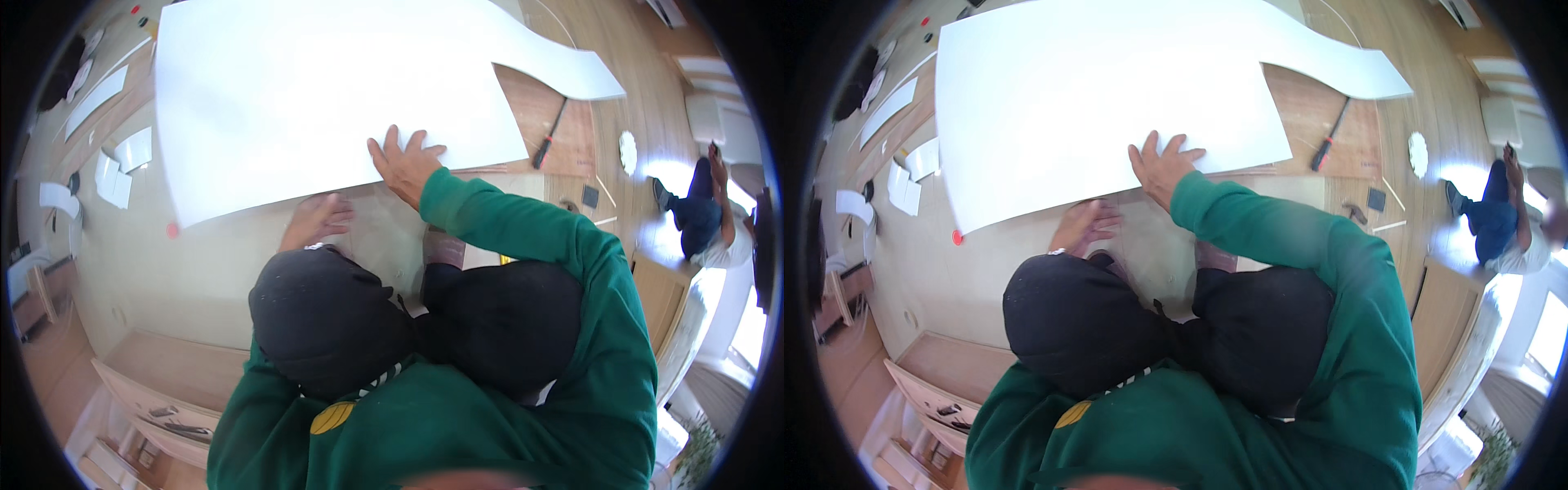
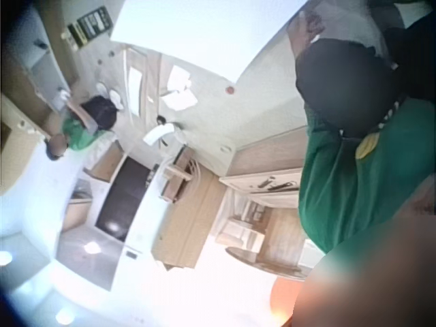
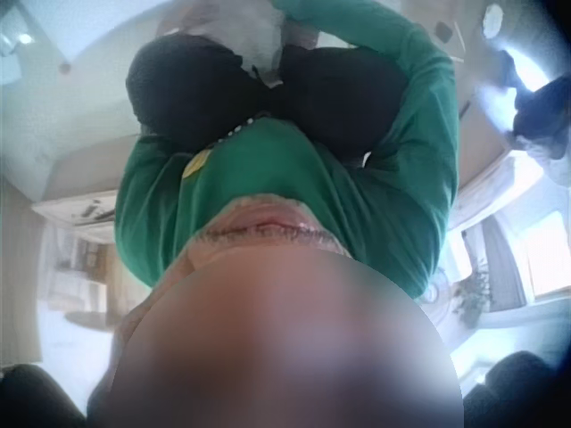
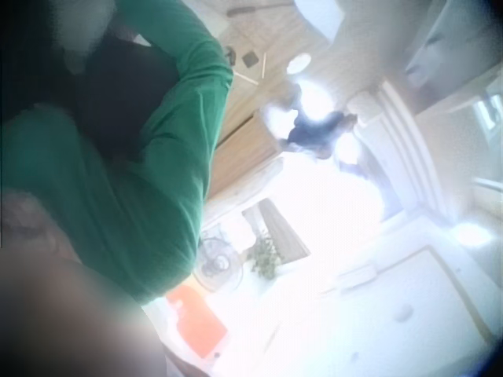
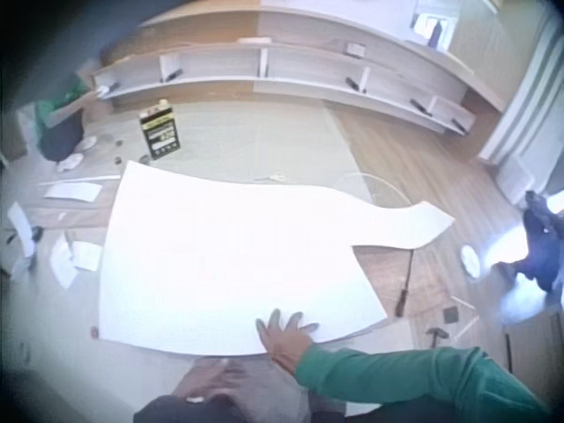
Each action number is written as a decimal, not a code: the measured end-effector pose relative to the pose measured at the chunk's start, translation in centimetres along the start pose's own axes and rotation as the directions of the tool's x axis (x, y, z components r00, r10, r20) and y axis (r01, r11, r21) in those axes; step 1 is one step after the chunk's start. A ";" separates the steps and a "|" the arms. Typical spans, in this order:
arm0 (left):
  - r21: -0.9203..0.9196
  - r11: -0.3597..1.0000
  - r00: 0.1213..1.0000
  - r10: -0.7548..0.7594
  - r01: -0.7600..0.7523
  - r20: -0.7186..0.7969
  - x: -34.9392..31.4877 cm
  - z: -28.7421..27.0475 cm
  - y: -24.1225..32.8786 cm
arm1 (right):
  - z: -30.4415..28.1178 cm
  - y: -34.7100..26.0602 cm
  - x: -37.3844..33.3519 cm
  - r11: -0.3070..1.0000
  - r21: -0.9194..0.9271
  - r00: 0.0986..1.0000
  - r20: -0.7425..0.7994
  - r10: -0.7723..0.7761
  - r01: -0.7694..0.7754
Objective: The person assembles a white drawer unit by cutting protective film, aligning wooden panels, and securing them with a drill. They handle multiple components including drawer sides, a base panel, and a utility knife.
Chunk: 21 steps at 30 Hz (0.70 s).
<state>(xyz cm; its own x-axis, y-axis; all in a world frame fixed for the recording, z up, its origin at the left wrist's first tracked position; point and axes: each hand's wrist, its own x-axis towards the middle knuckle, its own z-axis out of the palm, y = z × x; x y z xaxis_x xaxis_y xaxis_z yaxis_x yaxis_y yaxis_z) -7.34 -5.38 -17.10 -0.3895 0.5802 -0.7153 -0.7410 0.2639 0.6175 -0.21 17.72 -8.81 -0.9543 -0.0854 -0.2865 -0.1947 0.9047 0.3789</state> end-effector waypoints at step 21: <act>0.797 0.599 0.189 0.777 0.075 -0.601 -6.8 -16.1 6.8 | 13.1 8.7 -11.0 0.321 0.647 0.473 0.070 0.878 -0.691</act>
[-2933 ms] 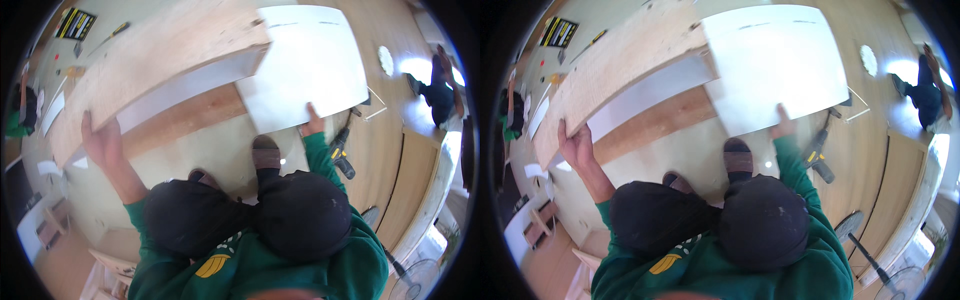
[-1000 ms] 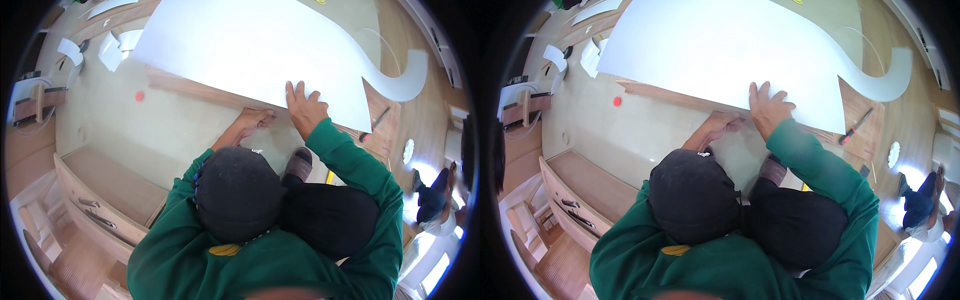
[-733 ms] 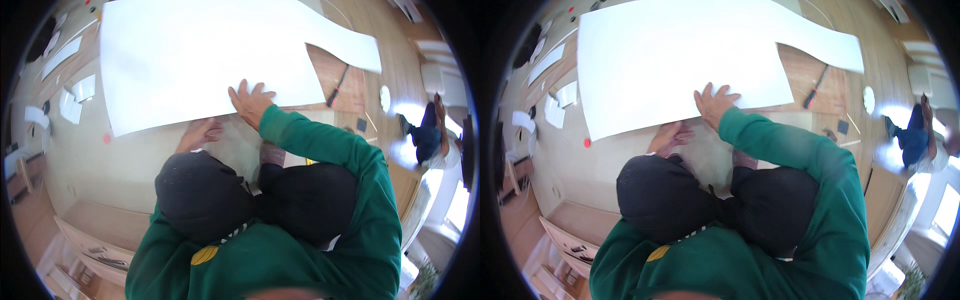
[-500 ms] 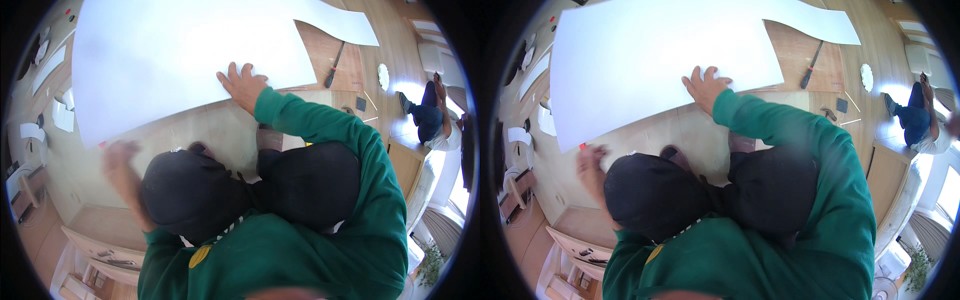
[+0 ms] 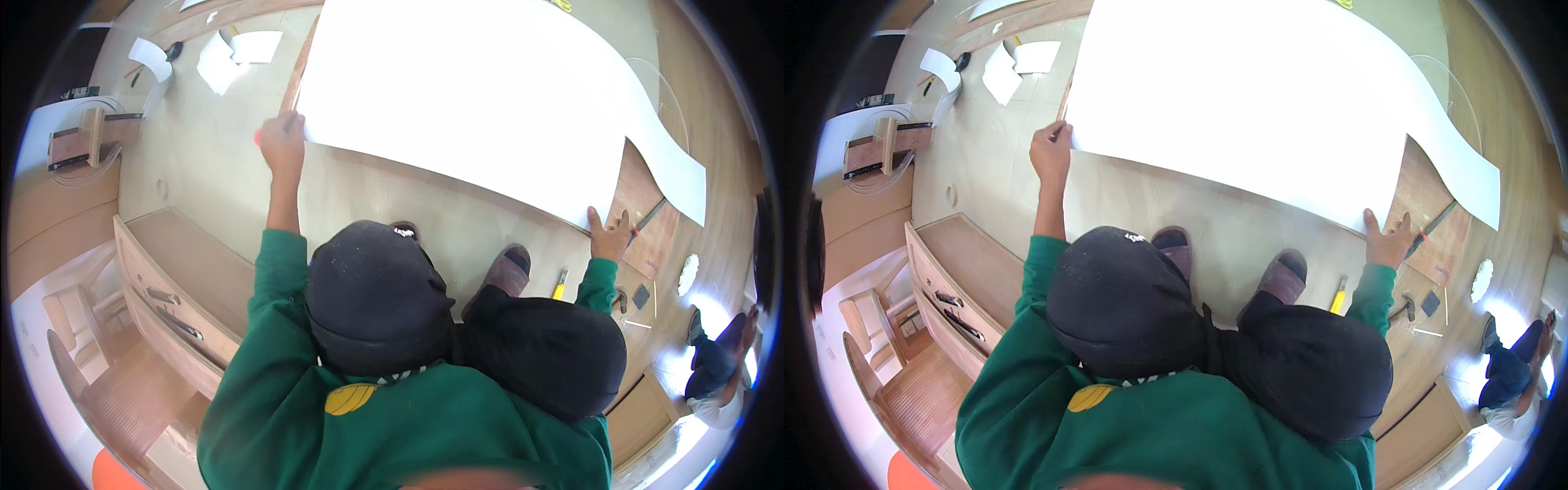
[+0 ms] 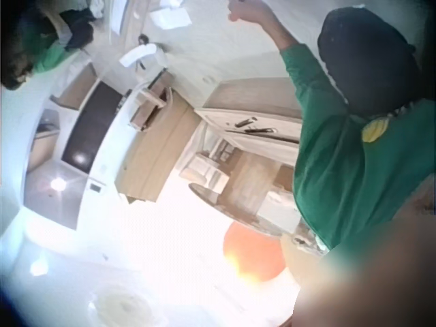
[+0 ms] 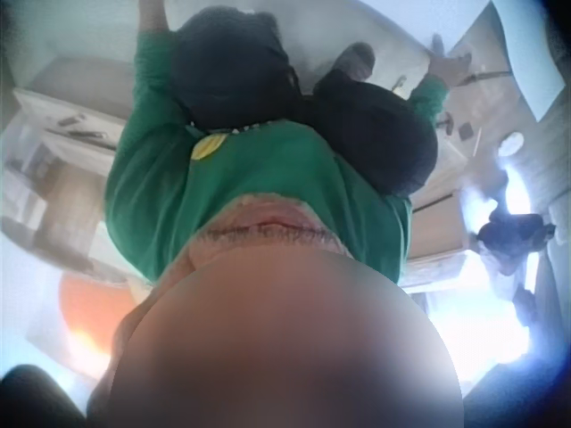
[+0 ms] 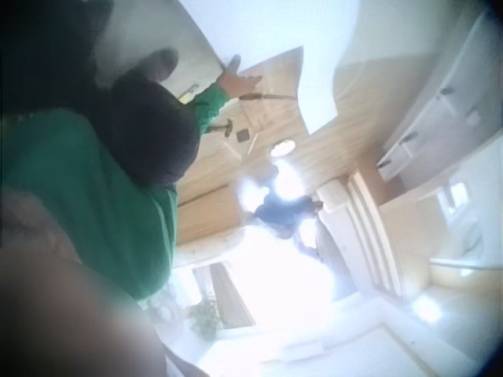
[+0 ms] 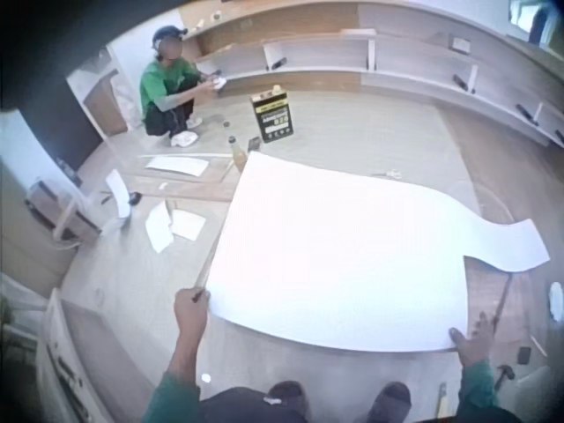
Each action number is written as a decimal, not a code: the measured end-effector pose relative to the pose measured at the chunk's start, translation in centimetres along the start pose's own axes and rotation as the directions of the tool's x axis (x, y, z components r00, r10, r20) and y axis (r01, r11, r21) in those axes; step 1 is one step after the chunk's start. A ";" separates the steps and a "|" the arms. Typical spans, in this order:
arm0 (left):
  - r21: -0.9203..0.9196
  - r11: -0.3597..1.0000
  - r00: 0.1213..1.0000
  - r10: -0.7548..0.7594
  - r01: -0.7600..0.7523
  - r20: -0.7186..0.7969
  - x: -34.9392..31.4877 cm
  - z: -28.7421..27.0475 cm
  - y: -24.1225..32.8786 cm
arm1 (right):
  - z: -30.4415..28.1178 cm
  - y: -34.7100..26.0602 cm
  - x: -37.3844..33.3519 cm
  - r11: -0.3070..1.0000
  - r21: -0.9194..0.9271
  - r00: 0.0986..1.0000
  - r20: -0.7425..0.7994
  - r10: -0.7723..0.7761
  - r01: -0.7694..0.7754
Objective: The person assembles a white drawer unit by cutting protective film, aligning wooden panels, and securing them with a drill. They handle multiple components including drawer sides, a base panel, and a utility knife.
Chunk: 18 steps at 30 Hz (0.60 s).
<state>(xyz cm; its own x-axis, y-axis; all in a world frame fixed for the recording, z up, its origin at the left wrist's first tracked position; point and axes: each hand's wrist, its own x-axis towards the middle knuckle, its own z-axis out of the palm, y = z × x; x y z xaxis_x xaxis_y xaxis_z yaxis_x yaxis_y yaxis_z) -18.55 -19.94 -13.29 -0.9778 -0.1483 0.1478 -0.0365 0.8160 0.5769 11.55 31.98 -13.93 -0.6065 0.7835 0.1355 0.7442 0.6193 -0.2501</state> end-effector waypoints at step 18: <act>0.176 0.983 0.997 0.061 -0.054 -0.037 3.7 3.4 -3.5 | 0.1 1.0 1.9 0.918 0.371 0.976 0.205 0.069 -0.143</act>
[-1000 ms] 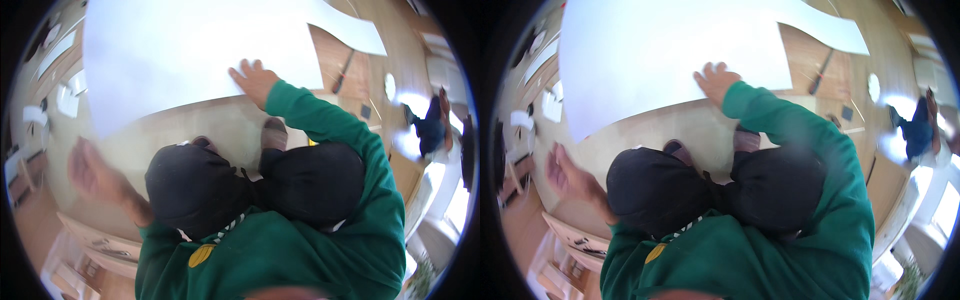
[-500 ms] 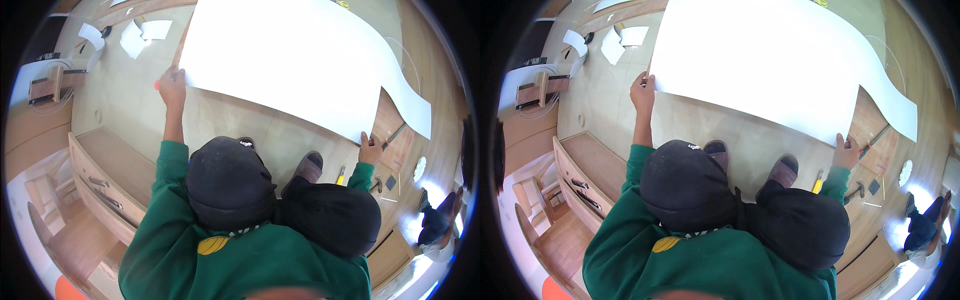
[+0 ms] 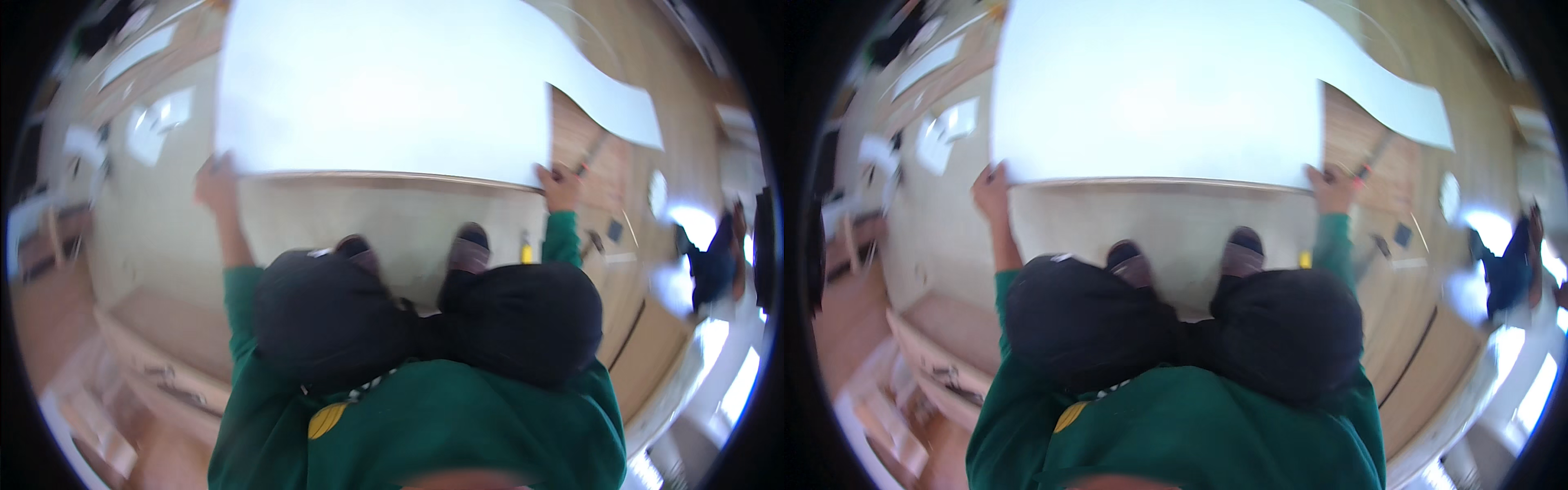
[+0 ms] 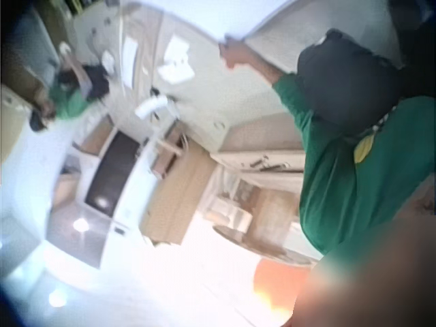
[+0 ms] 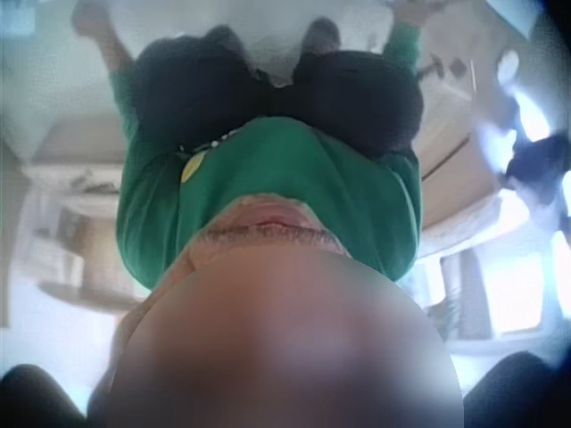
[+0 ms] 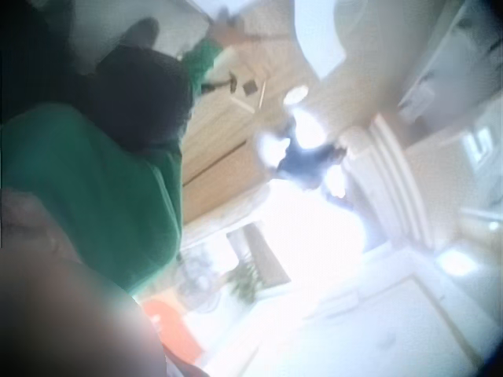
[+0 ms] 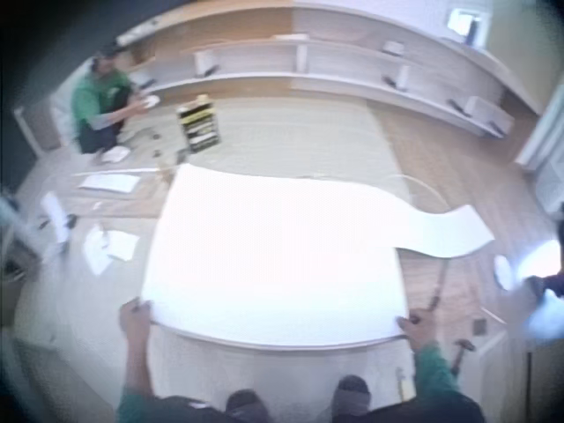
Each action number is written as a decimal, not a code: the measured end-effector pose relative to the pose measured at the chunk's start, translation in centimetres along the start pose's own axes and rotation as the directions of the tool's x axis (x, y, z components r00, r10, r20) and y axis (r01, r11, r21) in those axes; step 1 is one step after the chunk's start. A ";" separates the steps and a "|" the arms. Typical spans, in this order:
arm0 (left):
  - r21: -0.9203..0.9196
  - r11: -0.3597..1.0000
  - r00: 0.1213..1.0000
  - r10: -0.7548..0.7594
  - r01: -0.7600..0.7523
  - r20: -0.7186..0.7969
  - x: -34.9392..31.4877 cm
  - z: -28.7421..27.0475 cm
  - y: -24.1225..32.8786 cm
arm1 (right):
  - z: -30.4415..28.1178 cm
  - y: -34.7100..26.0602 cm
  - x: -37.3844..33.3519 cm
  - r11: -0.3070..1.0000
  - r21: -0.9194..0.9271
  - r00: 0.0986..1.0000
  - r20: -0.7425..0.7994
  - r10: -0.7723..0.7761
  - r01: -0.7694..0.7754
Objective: The person assembles a white drawer unit by cutting protective film, aligning wooden panels, and securing them with a drill. They handle multiple components including drawer sides, a base panel, and a utility knife.
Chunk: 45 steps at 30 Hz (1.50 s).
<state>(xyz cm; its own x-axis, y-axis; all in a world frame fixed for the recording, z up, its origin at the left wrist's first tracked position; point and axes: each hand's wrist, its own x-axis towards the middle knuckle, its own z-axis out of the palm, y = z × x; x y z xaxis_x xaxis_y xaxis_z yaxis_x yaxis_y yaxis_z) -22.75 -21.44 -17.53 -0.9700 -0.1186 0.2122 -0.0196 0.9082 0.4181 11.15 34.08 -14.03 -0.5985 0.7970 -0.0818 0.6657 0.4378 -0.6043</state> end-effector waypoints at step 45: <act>-0.343 -0.231 0.307 -0.179 0.910 0.935 -18.4 4.5 6.7 | -1.3 -21.0 3.7 0.405 -0.294 0.437 0.052 -0.898 0.866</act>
<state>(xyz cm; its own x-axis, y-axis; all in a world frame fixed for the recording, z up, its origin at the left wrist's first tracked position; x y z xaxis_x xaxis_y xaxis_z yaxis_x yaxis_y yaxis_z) -6.12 -11.42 -22.58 -0.5203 0.1763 -0.8356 -0.7955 -0.4558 0.3992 -4.44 28.34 -0.56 -0.8825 -0.0660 0.4657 -0.1175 0.9897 -0.0824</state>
